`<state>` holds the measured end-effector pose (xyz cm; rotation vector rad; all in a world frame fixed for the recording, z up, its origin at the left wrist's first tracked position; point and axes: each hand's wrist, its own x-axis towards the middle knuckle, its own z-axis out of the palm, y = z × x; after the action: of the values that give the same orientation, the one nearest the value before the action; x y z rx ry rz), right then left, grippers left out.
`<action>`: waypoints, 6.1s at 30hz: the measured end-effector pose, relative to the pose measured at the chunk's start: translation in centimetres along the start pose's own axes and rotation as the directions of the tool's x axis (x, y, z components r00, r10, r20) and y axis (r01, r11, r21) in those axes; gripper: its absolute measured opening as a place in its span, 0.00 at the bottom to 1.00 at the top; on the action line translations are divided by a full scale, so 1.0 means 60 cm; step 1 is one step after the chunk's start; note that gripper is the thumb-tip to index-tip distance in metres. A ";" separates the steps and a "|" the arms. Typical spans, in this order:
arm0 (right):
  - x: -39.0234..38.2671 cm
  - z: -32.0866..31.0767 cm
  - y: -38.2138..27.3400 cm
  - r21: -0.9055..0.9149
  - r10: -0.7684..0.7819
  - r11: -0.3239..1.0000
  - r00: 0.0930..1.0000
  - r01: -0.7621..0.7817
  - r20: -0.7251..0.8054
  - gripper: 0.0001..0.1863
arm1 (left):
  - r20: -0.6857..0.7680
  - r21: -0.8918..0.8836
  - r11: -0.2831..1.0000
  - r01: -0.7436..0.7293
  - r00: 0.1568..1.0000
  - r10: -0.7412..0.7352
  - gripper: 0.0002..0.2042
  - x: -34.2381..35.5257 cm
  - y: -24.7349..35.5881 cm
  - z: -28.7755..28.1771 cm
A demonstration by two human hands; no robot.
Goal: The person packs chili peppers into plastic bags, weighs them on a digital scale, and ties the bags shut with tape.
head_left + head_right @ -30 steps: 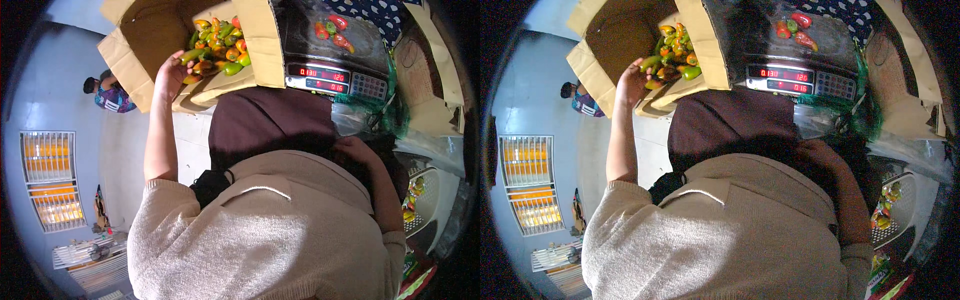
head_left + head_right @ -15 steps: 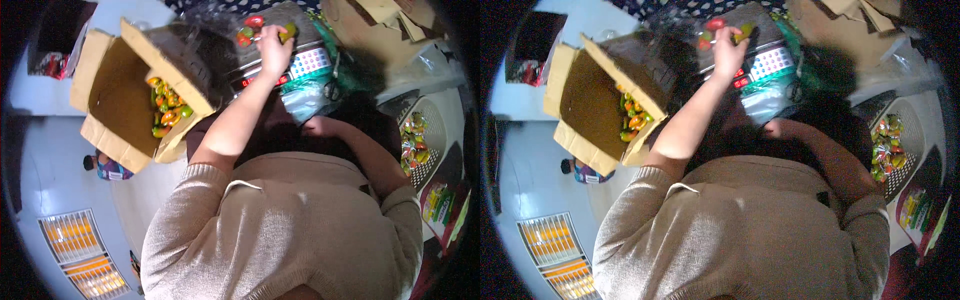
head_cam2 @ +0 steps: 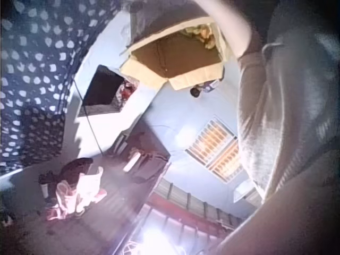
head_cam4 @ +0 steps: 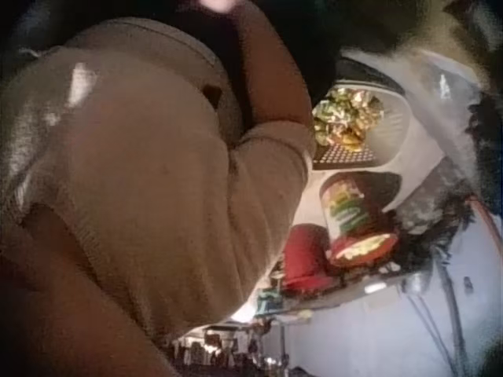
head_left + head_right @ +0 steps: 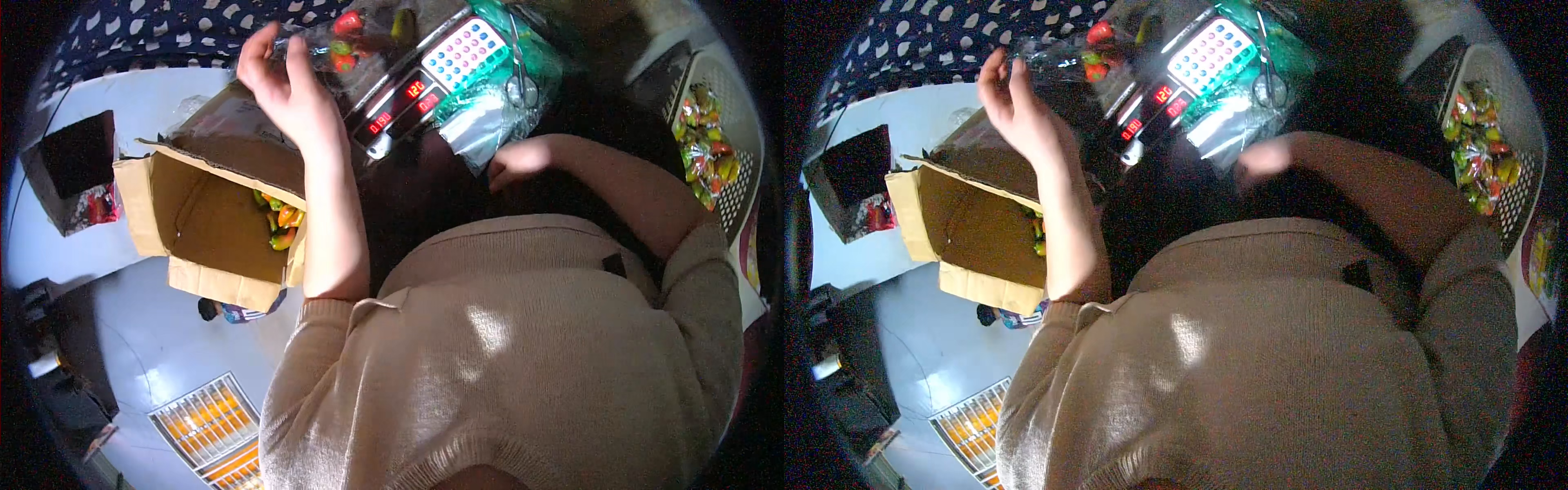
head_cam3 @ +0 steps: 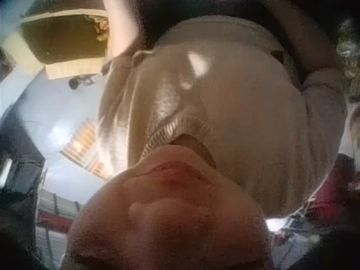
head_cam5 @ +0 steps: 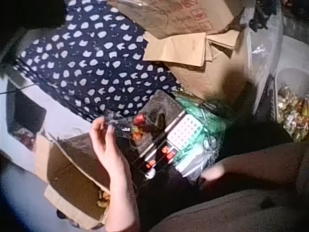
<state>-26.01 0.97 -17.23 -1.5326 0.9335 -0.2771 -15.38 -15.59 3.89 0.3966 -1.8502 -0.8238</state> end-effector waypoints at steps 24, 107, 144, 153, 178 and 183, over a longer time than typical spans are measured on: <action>0.002 0.009 -0.010 -0.068 0.044 0.997 0.997 -0.049 -0.063 0.18 | 0.106 -0.286 0.922 0.260 0.965 -0.239 0.07 -0.062 0.006 -0.011; -0.106 -0.162 -0.386 -0.667 -0.430 0.745 0.773 0.012 -0.466 0.11 | 0.578 0.271 0.874 0.404 0.657 -0.483 0.14 -0.016 0.107 -0.079; -0.048 -0.119 -0.325 -0.761 -0.574 0.643 0.601 -0.091 -0.557 0.08 | 0.793 0.504 0.816 -0.284 -0.222 -0.567 0.13 -0.067 0.045 0.072; -0.081 -0.153 -0.324 -0.811 -0.712 0.559 0.600 0.172 -0.364 0.10 | 0.667 0.511 0.720 -0.470 -0.312 -0.677 0.13 -0.034 0.082 0.093; -0.077 -0.047 -0.399 -0.832 -0.775 0.540 0.462 0.129 -0.431 0.07 | 0.560 -0.175 0.770 0.614 0.705 -0.435 0.20 -0.218 0.013 0.024; -0.118 -0.057 -0.233 -0.533 -0.556 0.829 0.135 0.171 -0.820 0.37 | 0.671 0.186 0.919 0.347 0.639 -0.377 0.09 -0.228 -0.005 -0.007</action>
<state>-27.36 2.14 -1.27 -1.8452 1.5887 -1.7490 -9.31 -7.68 -5.50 0.5457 -2.5440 -1.3537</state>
